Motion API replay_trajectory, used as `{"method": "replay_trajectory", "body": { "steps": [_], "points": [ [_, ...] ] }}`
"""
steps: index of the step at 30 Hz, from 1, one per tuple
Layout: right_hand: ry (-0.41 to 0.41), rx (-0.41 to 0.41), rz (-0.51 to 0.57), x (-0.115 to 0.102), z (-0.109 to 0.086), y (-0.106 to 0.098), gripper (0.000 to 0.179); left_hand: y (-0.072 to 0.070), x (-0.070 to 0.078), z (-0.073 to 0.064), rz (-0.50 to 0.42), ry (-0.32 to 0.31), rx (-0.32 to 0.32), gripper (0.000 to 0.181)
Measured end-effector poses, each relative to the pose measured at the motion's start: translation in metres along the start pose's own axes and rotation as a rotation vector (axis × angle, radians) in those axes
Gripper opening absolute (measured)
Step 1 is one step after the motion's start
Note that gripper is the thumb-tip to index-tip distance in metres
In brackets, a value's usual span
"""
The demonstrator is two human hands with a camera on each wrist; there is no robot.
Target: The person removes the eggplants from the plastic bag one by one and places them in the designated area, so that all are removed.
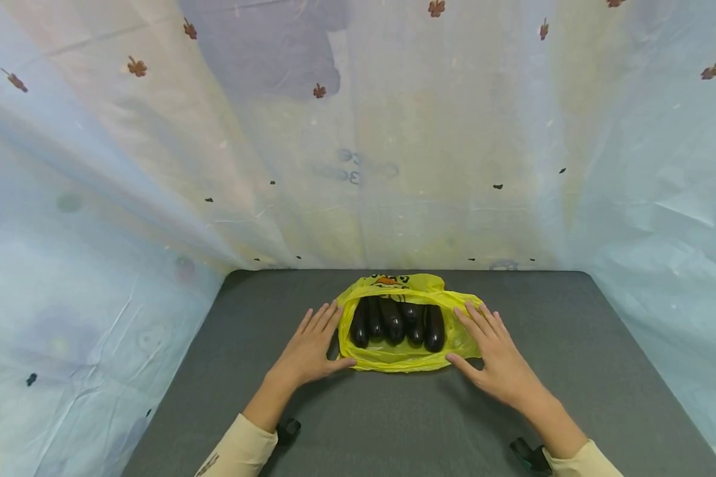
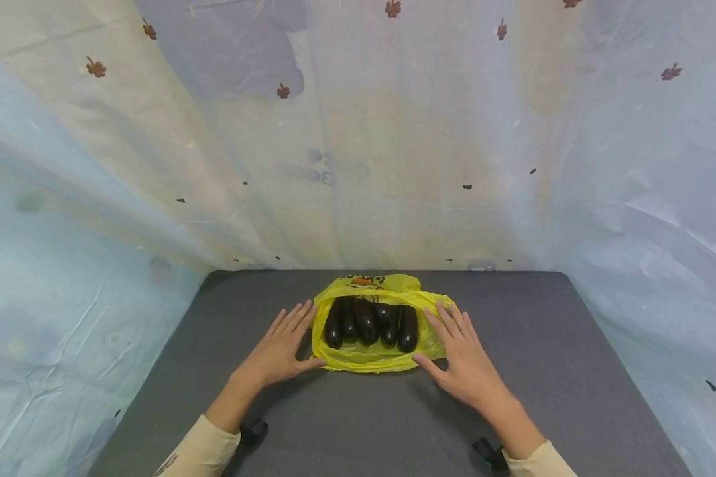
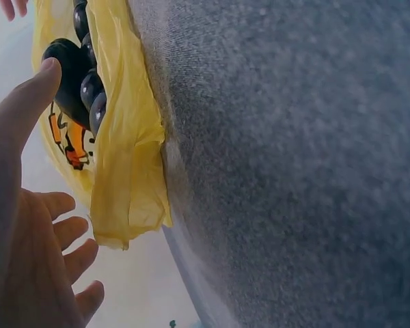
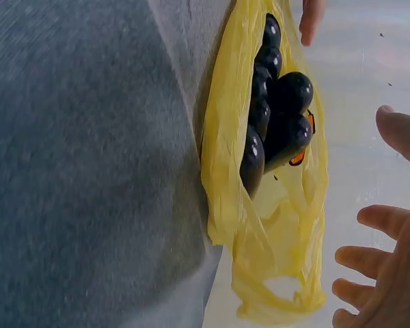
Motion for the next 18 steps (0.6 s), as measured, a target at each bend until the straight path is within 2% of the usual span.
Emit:
{"method": "replay_trajectory", "body": {
  "steps": [10,18],
  "points": [
    [-0.006,-0.026,0.120,-0.011,0.012,0.011,0.084,0.001,0.003,0.011,0.005,0.020,-0.038,0.125],
    [-0.015,0.024,0.188,-0.019,0.023,0.022,0.079,0.002,0.005,0.017,0.000,0.044,-0.043,0.133]
  ]
}}
Point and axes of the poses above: each hand's wrist, its own z-axis towards the middle knuckle, its own y-axis out of the palm, x = y × z, the point moved 3 cm from there along z, towards the middle knuckle, and after that the axes turned 15 degrees about -x, right-handed, at the moved point
